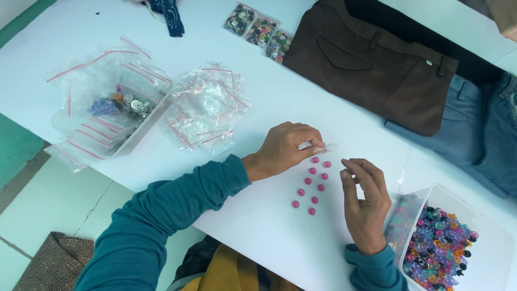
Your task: Sorting buttons by color and placing them into small plastic bags
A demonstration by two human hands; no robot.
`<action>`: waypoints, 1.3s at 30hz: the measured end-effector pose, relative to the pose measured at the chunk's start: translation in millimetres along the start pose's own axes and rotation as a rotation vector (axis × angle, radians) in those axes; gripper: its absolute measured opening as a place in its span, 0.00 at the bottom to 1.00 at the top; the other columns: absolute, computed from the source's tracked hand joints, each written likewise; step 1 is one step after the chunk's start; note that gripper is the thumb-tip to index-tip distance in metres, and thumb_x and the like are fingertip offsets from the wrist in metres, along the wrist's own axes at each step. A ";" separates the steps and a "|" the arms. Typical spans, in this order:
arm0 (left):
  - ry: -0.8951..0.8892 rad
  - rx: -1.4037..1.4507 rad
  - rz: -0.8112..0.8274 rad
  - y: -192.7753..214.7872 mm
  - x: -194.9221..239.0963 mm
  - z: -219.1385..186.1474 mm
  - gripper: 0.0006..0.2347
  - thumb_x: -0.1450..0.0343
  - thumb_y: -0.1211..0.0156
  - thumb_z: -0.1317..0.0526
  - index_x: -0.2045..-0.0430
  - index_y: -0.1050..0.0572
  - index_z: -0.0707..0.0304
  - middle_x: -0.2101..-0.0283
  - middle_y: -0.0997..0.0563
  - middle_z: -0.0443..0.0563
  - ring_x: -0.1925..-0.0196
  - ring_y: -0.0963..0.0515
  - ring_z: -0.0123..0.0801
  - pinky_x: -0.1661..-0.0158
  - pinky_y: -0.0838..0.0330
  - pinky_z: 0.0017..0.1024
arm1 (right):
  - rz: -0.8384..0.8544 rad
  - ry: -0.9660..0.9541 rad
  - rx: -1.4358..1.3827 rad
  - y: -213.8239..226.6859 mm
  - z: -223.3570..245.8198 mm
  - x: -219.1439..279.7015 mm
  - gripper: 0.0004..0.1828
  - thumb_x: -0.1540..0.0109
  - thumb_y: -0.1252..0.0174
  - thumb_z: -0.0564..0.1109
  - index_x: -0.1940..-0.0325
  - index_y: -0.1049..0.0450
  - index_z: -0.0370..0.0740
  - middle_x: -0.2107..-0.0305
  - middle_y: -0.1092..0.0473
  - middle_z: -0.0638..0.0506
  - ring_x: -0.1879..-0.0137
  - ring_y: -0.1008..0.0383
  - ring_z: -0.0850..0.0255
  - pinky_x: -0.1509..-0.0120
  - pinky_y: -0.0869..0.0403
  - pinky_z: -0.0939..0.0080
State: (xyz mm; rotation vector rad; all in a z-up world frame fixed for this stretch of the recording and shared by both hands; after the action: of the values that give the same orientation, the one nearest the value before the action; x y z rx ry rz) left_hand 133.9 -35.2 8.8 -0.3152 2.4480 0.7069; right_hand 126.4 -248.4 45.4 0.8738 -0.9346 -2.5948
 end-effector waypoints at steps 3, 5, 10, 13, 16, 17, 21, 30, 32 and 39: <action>-0.102 -0.069 0.022 -2.5 10.1 0.1 0.08 0.34 0.27 0.67 0.70 0.22 0.55 0.64 0.17 0.38 0.62 0.18 0.29 0.61 0.31 0.31 | -0.013 0.109 -0.065 -4.6 0.3 2.9 0.11 0.30 0.43 0.37 0.44 0.25 0.32 0.49 0.31 0.40 0.56 0.24 0.57 0.49 0.22 0.61; -0.166 -0.089 0.007 -7.8 15.1 -5.0 0.06 0.32 0.29 0.65 0.71 0.22 0.56 0.65 0.17 0.38 0.63 0.18 0.29 0.61 0.31 0.31 | 0.004 0.108 -0.072 -7.4 2.7 5.1 0.12 0.31 0.43 0.37 0.43 0.25 0.32 0.49 0.32 0.40 0.53 0.25 0.55 0.49 0.22 0.61; -0.370 -0.210 -0.054 -6.6 19.7 -21.3 0.06 0.26 0.34 0.66 0.73 0.26 0.60 0.68 0.20 0.41 0.69 0.22 0.33 0.61 0.31 0.31 | 0.033 0.131 -0.029 -14.8 5.2 12.5 0.16 0.33 0.39 0.43 0.43 0.25 0.34 0.53 0.33 0.43 0.49 0.29 0.54 0.51 0.27 0.60; -0.408 -0.286 -0.065 -5.2 18.5 -23.0 0.06 0.28 0.33 0.68 0.72 0.25 0.59 0.67 0.21 0.41 0.69 0.23 0.32 0.60 0.32 0.30 | -0.044 0.199 0.019 -17.5 5.4 15.1 0.16 0.35 0.34 0.42 0.46 0.26 0.32 0.54 0.33 0.41 0.47 0.29 0.51 0.41 0.25 0.55; -0.463 -0.361 -0.119 -1.2 15.7 -29.5 0.09 0.27 0.34 0.66 0.76 0.27 0.60 0.71 0.22 0.43 0.72 0.25 0.33 0.62 0.32 0.31 | -0.039 0.170 0.040 -21.0 4.3 16.9 0.15 0.35 0.35 0.45 0.48 0.25 0.34 0.53 0.33 0.42 0.46 0.29 0.51 0.38 0.26 0.55; -0.495 -0.391 -0.131 -0.4 15.8 -31.7 0.09 0.27 0.35 0.68 0.78 0.27 0.58 0.71 0.23 0.42 0.72 0.25 0.32 0.62 0.32 0.30 | -0.036 0.161 0.037 -22.1 3.1 18.0 0.16 0.35 0.35 0.45 0.48 0.25 0.35 0.53 0.34 0.42 0.46 0.30 0.51 0.39 0.27 0.55; -0.555 -0.440 -0.170 2.4 13.9 -39.3 0.12 0.26 0.39 0.71 0.80 0.32 0.58 0.74 0.27 0.43 0.74 0.28 0.31 0.62 0.31 0.30 | -0.047 0.217 0.054 -22.0 14.0 14.8 0.10 0.35 0.33 0.41 0.51 0.23 0.36 0.57 0.33 0.43 0.48 0.33 0.52 0.45 0.29 0.57; -0.294 -0.307 0.257 -4.7 15.0 -21.6 0.28 0.28 0.39 0.41 0.37 0.32 0.55 0.35 0.27 0.51 0.28 0.32 0.47 0.30 0.44 0.53 | -0.026 0.229 0.037 -19.6 14.9 13.2 0.03 0.36 0.38 0.36 0.59 0.26 0.36 0.51 0.27 0.40 0.39 0.32 0.44 0.32 0.34 0.48; -0.262 -0.248 0.314 -5.0 14.1 -15.5 0.30 0.30 0.35 0.41 0.38 0.32 0.55 0.35 0.27 0.50 0.27 0.35 0.47 0.29 0.49 0.56 | -0.014 0.234 0.023 -18.9 18.3 11.1 0.02 0.35 0.40 0.35 0.60 0.27 0.37 0.50 0.27 0.41 0.40 0.32 0.44 0.32 0.35 0.49; -0.089 -0.022 0.520 -5.0 10.8 -4.6 0.30 0.34 0.36 0.38 0.42 0.29 0.51 0.45 0.22 0.43 0.30 0.33 0.43 0.31 0.58 0.59 | -0.009 0.264 0.056 -17.0 16.2 10.8 0.02 0.34 0.45 0.35 0.60 0.28 0.39 0.51 0.26 0.45 0.43 0.30 0.47 0.34 0.38 0.50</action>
State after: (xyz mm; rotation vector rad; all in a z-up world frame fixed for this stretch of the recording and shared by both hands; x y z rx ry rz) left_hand 124.8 -42.7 3.6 0.3542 2.4514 0.9359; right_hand 107.5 -231.9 39.6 1.2023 -0.9322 -2.3921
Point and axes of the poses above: each hand's wrist, its own x-axis away from the middle knuckle, its own y-axis out of the back of the hand, z = x × y, the point moved 2 cm from there along -x, towards the middle knuckle
